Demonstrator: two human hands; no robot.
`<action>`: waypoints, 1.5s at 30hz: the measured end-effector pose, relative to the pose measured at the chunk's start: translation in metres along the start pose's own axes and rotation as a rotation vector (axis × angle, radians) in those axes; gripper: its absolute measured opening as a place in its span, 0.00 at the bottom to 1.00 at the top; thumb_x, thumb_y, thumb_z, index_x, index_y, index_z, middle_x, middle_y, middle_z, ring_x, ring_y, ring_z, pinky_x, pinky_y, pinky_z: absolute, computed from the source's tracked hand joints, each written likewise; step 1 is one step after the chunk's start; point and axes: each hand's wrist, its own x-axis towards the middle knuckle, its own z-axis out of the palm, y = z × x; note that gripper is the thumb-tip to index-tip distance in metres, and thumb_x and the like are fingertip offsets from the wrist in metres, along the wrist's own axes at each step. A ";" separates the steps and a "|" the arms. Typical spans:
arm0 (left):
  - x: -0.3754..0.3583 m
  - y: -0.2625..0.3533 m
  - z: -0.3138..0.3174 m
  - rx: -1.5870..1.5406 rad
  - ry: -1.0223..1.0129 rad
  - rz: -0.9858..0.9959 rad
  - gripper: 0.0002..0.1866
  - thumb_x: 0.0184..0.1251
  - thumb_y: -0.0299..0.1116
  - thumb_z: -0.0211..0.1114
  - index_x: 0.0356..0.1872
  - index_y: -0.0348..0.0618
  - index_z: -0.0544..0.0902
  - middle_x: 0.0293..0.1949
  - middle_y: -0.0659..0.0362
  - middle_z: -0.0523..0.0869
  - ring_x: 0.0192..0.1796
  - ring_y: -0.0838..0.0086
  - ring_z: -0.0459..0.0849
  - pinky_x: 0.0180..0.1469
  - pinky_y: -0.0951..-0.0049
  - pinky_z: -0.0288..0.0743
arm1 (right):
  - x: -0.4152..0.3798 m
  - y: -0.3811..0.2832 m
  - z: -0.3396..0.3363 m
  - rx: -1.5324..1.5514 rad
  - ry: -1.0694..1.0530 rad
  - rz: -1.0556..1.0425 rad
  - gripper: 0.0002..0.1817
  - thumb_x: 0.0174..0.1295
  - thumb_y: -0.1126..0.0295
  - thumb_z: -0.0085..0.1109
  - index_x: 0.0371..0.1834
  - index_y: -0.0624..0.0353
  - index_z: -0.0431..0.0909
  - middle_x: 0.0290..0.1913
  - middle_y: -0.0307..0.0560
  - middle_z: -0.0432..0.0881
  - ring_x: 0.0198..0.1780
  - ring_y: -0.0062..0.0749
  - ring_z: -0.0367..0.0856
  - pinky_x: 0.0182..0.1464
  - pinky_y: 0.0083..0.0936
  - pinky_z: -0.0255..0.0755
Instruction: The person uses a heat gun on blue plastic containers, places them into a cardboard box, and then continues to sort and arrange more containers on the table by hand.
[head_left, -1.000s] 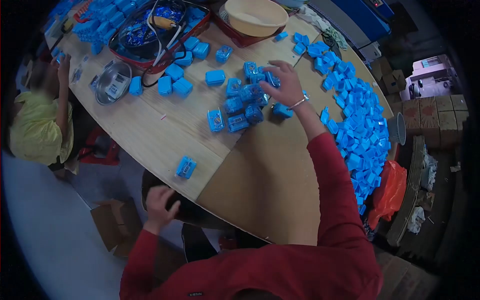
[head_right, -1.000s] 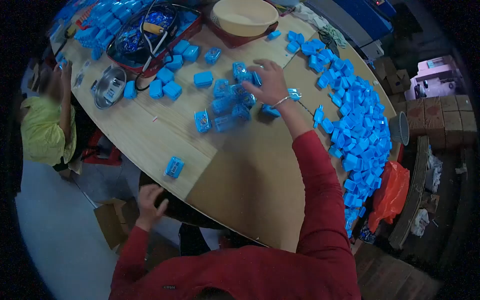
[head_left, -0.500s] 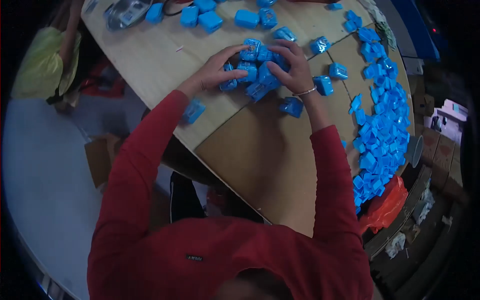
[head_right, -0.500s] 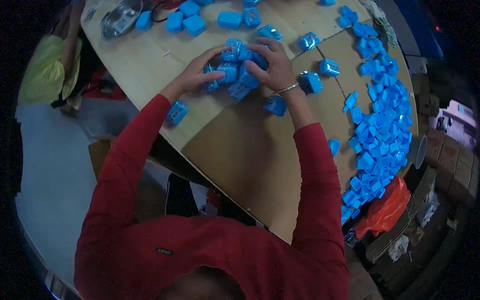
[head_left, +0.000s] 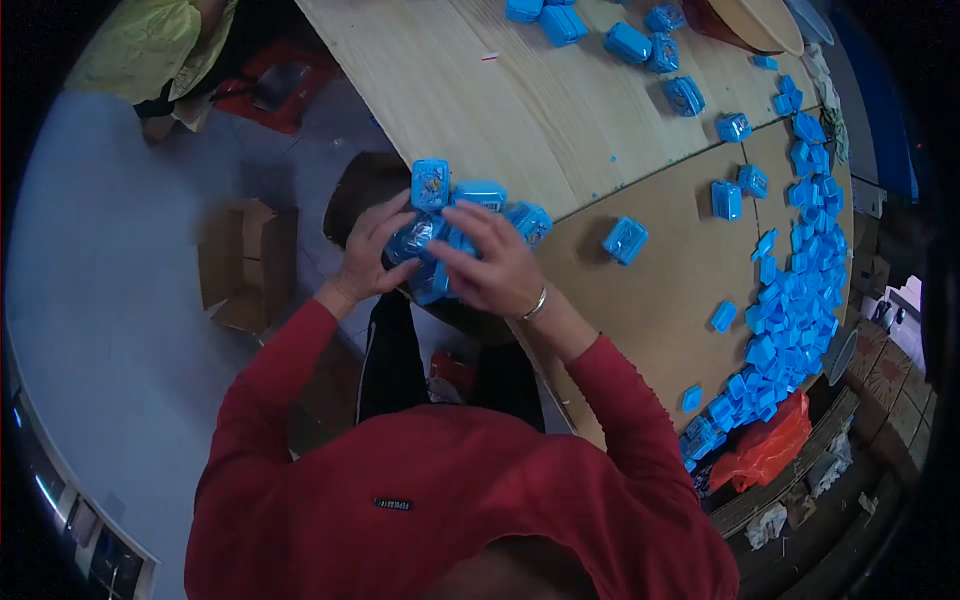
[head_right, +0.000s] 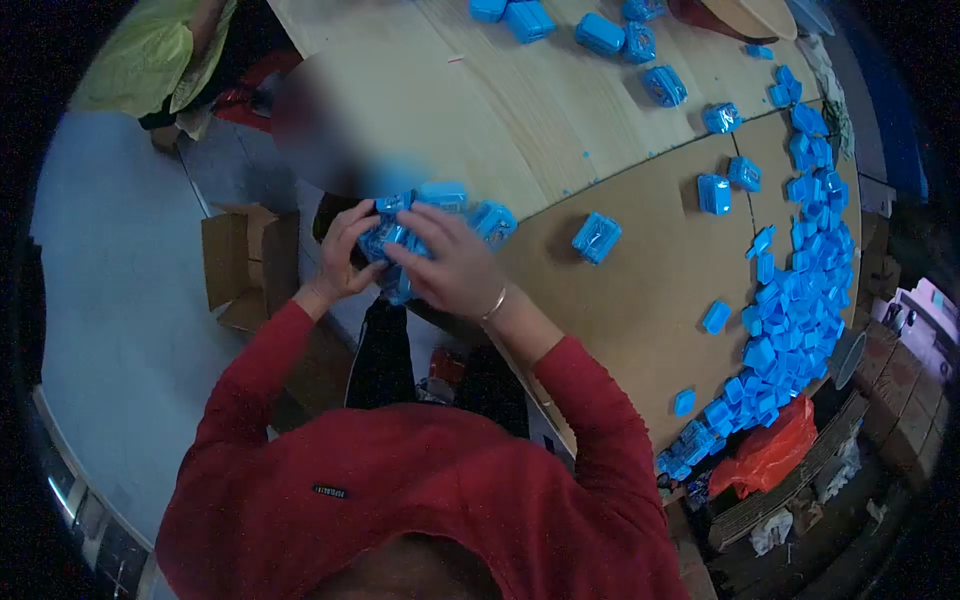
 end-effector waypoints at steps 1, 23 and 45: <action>-0.019 -0.005 0.003 0.046 -0.004 -0.018 0.29 0.60 0.46 0.65 0.58 0.40 0.72 0.65 0.44 0.70 0.62 0.50 0.72 0.63 0.57 0.66 | -0.001 -0.009 0.014 0.010 -0.073 -0.053 0.24 0.47 0.70 0.64 0.52 0.51 0.77 0.63 0.52 0.69 0.62 0.49 0.70 0.60 0.42 0.67; 0.411 0.041 0.118 0.232 0.002 0.237 0.41 0.52 0.50 0.71 0.66 0.43 0.66 0.66 0.42 0.65 0.68 0.46 0.63 0.67 0.54 0.62 | -0.105 0.263 -0.240 -0.717 0.253 0.657 0.37 0.46 0.55 0.71 0.63 0.51 0.71 0.60 0.57 0.69 0.61 0.55 0.67 0.64 0.42 0.63; 0.252 0.083 0.137 0.311 -0.346 0.411 0.22 0.44 0.49 0.70 0.36 0.45 0.81 0.45 0.53 0.78 0.54 0.58 0.73 0.52 0.56 0.68 | -0.106 0.163 -0.167 0.028 0.109 0.459 0.30 0.54 0.59 0.63 0.62 0.50 0.72 0.60 0.53 0.73 0.54 0.49 0.77 0.54 0.37 0.73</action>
